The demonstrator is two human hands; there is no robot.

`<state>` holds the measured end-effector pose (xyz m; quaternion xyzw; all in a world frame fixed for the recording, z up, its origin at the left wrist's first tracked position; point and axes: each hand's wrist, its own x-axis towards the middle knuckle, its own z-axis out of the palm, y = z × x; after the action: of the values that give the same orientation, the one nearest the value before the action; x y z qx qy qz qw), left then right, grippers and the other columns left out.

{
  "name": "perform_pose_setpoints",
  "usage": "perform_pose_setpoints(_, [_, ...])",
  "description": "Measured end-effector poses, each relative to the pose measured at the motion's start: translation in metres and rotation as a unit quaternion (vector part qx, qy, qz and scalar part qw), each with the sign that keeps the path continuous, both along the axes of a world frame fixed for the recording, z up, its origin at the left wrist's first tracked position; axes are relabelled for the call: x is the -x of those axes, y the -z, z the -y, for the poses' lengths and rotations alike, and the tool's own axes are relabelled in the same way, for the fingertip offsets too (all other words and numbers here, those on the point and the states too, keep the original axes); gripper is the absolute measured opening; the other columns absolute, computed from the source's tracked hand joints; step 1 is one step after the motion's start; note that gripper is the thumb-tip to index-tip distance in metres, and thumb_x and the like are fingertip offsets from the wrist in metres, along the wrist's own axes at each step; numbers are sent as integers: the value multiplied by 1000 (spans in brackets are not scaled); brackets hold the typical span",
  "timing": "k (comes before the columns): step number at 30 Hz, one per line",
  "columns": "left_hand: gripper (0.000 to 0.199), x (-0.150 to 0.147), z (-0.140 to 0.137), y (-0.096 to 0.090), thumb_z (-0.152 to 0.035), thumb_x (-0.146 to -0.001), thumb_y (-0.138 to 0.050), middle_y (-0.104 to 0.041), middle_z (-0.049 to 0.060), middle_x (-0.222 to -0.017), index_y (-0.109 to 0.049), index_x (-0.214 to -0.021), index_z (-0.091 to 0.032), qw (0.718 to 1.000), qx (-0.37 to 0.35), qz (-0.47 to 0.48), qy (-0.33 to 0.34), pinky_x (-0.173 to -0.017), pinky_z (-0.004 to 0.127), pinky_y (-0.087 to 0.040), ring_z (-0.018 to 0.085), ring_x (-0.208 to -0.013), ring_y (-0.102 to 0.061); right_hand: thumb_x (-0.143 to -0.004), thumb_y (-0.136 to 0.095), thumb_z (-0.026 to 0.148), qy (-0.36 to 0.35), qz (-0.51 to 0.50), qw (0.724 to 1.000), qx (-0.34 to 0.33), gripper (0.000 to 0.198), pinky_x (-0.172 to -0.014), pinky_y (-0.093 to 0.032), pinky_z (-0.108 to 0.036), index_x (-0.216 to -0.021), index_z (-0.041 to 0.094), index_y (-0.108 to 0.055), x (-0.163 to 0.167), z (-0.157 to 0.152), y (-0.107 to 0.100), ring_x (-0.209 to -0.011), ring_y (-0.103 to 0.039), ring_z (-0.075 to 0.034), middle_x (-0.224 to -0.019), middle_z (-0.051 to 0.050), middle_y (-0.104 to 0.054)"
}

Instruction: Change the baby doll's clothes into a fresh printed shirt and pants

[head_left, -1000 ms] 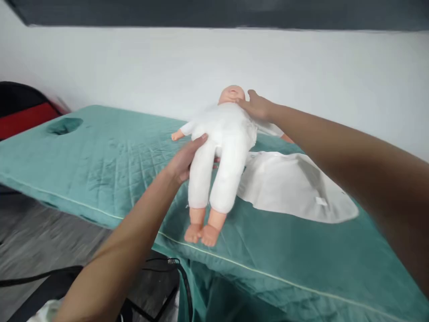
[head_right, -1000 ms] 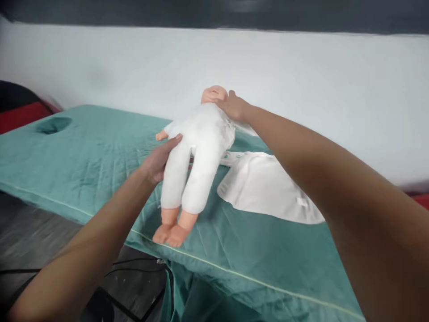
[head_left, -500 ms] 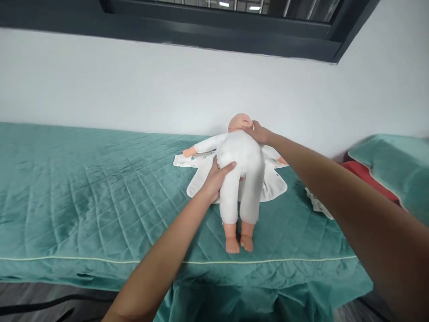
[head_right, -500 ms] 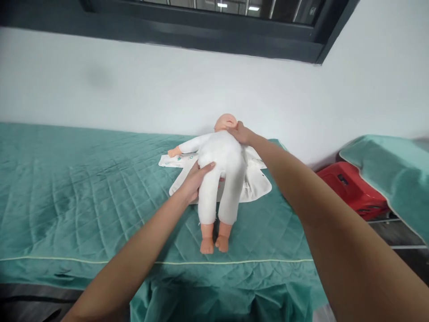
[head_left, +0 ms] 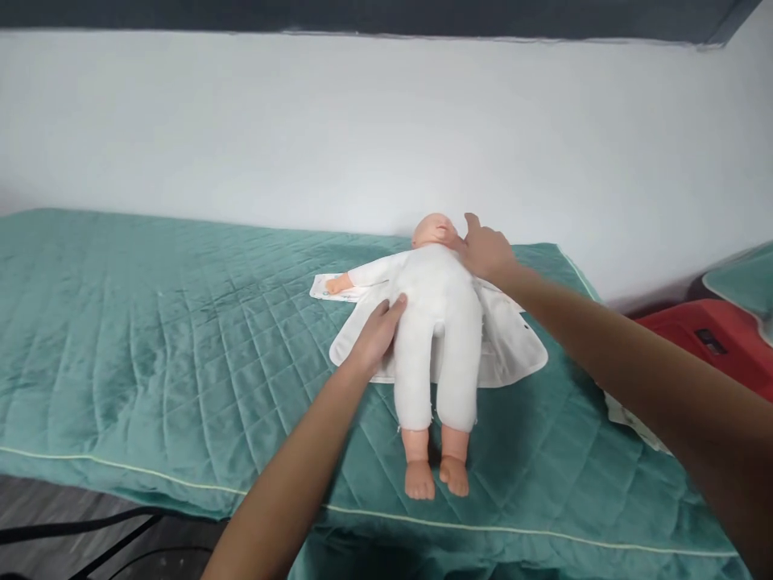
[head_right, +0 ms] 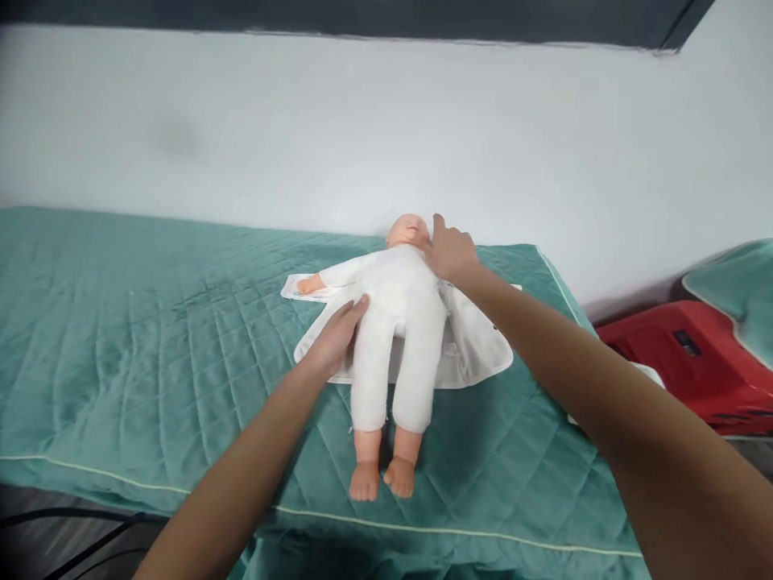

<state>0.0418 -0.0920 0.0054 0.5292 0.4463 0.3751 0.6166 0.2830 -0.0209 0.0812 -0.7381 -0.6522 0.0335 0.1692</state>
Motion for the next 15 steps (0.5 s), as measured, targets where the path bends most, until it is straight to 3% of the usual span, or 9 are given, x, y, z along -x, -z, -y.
perform_pose_setpoints(3, [45, 6, -12, -9, -55, -97, -41, -75, 12, -101, -69, -92, -19, 973, -117, -184, -74, -89, 43, -53, 28, -96, -68, -100, -39, 39, -62, 39, 994, -86, 45, -98, -44, -55, -135, 13, -49, 32, 18, -11, -118, -55, -40, -123, -20, -65])
perform_pose_setpoints(6, [33, 6, -26, -20, -38, -96, -42, -75, 13, -98, -70, -93, -19, 890, -233, -373, -119, -88, 41, -51, 30, -96, -68, -95, -47, 26, -194, 62, 976, -83, 33, -99, -43, -49, -124, 15, -56, 80, 32, -9, -121, -51, -36, -131, -17, -61])
perform_pose_setpoints(9, [27, 3, -41, -18, -28, -92, -47, -73, 16, -104, -70, -100, -18, 819, -283, -490, -98, -81, 38, -51, 31, -96, -68, -94, -40, 12, -310, 104, 942, -81, 33, -102, -41, -45, -123, 14, -56, 122, 34, 4, -124, -50, -31, -133, -16, -60])
perform_pose_setpoints(15, [41, 0, -52, 8, -15, -92, -41, -64, 18, -125, -60, -128, -16, 787, -292, -538, -71, -96, 44, -48, 34, -116, -60, -96, -42, 18, -279, 187, 941, 43, 39, -110, -33, -57, -133, 13, -52, 145, -2, 28, -134, -46, -35, -142, -20, -54])
